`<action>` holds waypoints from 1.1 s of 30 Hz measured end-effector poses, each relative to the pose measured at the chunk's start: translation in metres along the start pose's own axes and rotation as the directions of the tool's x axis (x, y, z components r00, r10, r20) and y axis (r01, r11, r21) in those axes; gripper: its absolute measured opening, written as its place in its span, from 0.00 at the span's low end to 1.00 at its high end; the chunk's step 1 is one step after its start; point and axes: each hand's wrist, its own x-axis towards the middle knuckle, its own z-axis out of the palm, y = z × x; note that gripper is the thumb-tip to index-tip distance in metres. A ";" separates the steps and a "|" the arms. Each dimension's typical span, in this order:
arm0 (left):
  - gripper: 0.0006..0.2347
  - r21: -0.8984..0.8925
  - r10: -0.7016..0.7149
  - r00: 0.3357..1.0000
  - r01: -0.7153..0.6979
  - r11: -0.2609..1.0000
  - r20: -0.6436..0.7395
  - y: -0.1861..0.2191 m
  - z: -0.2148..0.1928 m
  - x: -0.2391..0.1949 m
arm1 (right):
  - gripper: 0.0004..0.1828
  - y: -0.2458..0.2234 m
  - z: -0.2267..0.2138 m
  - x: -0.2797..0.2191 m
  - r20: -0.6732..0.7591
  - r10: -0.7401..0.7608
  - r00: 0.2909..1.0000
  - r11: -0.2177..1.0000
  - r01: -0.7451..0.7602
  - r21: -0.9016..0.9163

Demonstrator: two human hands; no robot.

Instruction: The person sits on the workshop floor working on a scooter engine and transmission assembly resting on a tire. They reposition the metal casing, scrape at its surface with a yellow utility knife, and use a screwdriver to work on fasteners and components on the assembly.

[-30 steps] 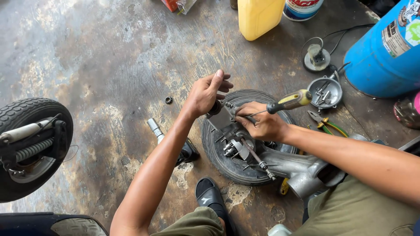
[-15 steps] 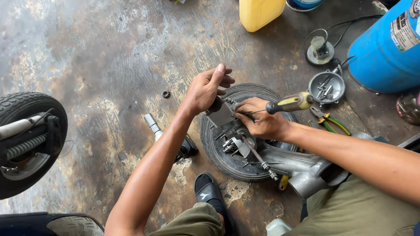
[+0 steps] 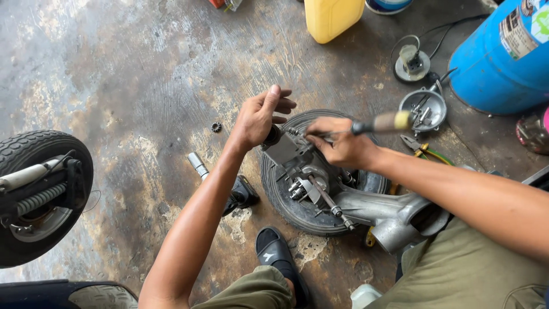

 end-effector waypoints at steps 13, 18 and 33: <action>0.22 0.050 0.002 1.000 -0.003 0.999 0.015 0.004 0.000 -0.001 | 0.05 -0.005 -0.002 0.004 0.009 0.352 0.936 0.916 -0.346 0.203; 0.22 0.041 -0.001 1.000 0.001 0.999 0.003 0.002 0.000 -0.001 | 0.04 -0.014 0.005 0.005 0.002 0.362 0.932 0.917 -0.357 0.180; 0.21 0.033 0.021 0.999 -0.022 0.999 0.025 0.001 -0.001 -0.003 | 0.07 -0.006 0.004 0.008 0.116 0.617 0.778 0.740 -0.624 0.250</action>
